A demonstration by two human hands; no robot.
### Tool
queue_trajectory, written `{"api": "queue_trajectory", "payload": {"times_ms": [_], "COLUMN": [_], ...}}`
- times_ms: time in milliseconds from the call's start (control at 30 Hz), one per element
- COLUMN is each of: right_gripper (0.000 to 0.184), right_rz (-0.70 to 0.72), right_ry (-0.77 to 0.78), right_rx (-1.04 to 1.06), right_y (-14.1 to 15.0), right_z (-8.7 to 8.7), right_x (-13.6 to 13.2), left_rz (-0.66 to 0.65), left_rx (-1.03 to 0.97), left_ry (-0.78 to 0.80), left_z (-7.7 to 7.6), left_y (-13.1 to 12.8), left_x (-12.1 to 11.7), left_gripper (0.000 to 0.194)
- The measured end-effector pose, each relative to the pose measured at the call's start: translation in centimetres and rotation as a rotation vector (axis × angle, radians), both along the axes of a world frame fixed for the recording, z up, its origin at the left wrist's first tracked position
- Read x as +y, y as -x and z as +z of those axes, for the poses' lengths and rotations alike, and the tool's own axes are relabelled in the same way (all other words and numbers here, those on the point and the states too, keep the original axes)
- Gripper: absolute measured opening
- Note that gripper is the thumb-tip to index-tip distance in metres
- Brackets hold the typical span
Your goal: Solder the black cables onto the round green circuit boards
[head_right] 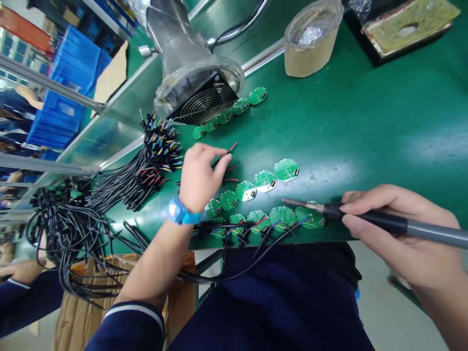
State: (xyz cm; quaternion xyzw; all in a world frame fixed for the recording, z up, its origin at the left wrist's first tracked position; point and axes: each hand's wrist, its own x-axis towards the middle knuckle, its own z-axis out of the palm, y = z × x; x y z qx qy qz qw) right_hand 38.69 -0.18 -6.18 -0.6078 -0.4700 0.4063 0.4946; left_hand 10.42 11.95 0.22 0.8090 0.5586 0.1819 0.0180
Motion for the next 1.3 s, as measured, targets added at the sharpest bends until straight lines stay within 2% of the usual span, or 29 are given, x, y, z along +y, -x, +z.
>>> {"api": "queue_trajectory", "payload": {"times_ms": [33, 100, 200, 300, 367, 400, 467, 567, 667, 733, 933, 1300], "right_gripper": [0.015, 0.014, 0.01, 0.008, 0.007, 0.006, 0.006, 0.007, 0.005, 0.005, 0.005, 0.011], "right_rz": [-0.005, 0.012, 0.011, 0.037, 0.089, 0.115, 0.141, 0.154, 0.196, 0.217, 0.238, 0.258], "right_ry": [-0.004, -0.023, -0.029, -0.031, -0.061, -0.071, -0.069, -0.05, -0.078, -0.104, -0.116, -0.182], "right_rx": [0.002, 0.0, 0.015, 0.079, 0.143, 0.173, 0.213, 0.207, 0.237, 0.253, 0.187, 0.199], "right_y": [0.1, 0.6, 1.3, 1.6, 1.5, 1.3, 1.1, 0.9, 0.8, 0.8, 0.8, 1.2], "right_z": [0.2, 1.1, 2.7, 3.4, 3.3, 3.1, 2.8, 2.5, 2.3, 2.0, 1.7, 1.9], "right_x": [0.0, 0.1, 0.4, 0.7, 0.8, 0.8, 0.9, 1.0, 1.0, 1.0, 1.0, 0.9], "left_rz": [0.039, 0.061, 0.057, 0.055, 0.009, -0.024, -0.144, -0.188, -0.166, -0.167, -0.164, -0.151], "left_rx": [0.012, 0.036, 0.002, -0.23, -0.367, -0.367, -0.324, -0.32, -0.317, -0.313, -0.29, -0.243], "left_ry": [-0.003, 0.095, 0.294, 0.23, 0.166, 0.173, 0.288, 0.462, 0.492, 0.501, 0.502, 0.481], "left_z": [-0.4, -1.0, -1.1, 0.2, 1.4, 1.8, 2.0, 0.7, -0.7, -1.1, -0.6, -0.8], "left_y": [0.2, 0.4, 0.2, -0.7, -1.7, -2.3, -3.7, -5.4, -6.0, -6.0, -6.1, -6.4], "left_x": [1.7, 4.4, 5.8, 3.4, 0.2, -1.6, -4.9, -8.0, -8.6, -8.5, -8.4, -8.4], "left_gripper": [0.014, 0.01, 0.011, 0.008, 0.004, 0.003, 0.004, 0.005, 0.006, 0.008, 0.011, 0.012]}}
